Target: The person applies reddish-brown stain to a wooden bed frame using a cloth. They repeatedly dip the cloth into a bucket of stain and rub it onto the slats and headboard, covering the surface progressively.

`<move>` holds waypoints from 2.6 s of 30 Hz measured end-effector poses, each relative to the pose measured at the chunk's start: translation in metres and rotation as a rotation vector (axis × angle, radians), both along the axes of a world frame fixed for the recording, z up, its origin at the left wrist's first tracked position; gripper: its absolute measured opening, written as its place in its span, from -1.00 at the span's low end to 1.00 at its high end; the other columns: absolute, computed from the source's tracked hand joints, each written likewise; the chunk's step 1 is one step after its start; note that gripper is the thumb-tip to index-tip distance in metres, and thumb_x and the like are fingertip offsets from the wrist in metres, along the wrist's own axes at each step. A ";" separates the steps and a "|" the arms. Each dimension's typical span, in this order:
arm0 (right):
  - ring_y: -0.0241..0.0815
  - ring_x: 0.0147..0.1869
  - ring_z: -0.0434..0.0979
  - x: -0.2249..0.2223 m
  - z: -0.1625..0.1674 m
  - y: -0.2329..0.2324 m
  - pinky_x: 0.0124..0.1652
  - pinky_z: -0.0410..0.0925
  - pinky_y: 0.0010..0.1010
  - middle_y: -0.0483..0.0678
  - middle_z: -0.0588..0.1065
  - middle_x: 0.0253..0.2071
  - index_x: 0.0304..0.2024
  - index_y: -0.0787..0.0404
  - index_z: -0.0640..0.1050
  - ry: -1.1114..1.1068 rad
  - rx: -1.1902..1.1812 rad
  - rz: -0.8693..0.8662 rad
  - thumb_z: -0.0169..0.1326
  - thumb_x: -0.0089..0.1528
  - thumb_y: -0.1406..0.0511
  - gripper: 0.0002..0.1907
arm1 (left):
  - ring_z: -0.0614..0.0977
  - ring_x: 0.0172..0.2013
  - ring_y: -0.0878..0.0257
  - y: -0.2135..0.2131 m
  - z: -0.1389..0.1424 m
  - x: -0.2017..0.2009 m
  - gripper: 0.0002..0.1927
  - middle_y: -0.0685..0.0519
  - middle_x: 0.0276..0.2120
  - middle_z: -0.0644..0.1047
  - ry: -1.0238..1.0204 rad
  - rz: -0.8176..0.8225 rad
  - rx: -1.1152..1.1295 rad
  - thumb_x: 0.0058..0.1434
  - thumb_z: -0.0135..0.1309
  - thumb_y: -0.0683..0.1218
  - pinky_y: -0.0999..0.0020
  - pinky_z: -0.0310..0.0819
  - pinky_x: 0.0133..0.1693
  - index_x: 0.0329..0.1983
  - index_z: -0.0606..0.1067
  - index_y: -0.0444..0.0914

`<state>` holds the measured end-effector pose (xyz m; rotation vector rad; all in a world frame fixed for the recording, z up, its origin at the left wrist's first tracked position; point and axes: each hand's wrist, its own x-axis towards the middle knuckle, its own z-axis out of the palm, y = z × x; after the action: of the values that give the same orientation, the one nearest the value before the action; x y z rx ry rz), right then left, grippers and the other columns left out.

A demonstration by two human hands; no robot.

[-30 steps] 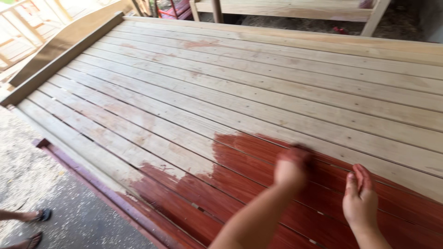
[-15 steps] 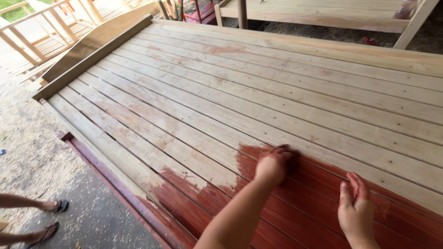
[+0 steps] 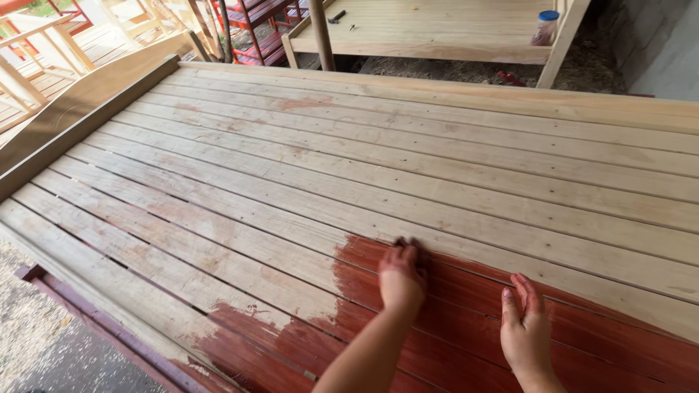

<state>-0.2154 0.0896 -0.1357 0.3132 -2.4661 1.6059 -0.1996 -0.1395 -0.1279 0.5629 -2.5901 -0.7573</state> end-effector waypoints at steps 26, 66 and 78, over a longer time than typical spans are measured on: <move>-0.06 0.45 0.33 0.003 0.010 0.076 0.29 0.25 -0.33 0.18 0.32 0.42 0.40 0.36 0.24 -0.135 -0.140 -0.070 -0.15 0.44 0.27 -0.49 | 0.48 0.15 -0.10 -0.056 -0.017 -0.012 -0.62 -0.11 0.07 0.54 0.041 0.175 -0.070 0.07 0.19 -0.16 0.09 0.35 0.21 0.01 0.55 -0.24; -0.22 0.44 0.32 -0.011 0.008 0.146 0.35 0.21 -0.48 0.08 0.30 0.45 0.38 0.33 0.26 -0.096 -0.394 -0.186 -0.20 0.51 0.22 -0.55 | 0.48 0.17 -0.07 0.067 -0.023 -0.084 -0.62 -0.06 0.08 0.55 0.082 -0.263 -0.054 0.10 0.05 -0.24 0.15 0.40 0.15 0.01 0.56 -0.17; -0.13 0.48 0.28 -0.007 -0.012 0.131 0.36 0.18 -0.41 0.15 0.30 0.42 0.35 0.34 0.27 -0.037 -0.391 -0.177 -0.21 0.49 0.25 -0.57 | 0.49 0.11 -0.12 -0.037 -0.016 -0.078 -0.68 -0.16 0.03 0.54 0.015 0.096 -0.122 0.13 0.12 -0.14 0.06 0.37 0.17 -0.03 0.53 -0.28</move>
<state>-0.2219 0.2202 -0.1476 0.0074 -2.0691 1.9709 -0.2774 -0.1760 -0.1442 0.6358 -2.5538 -0.5662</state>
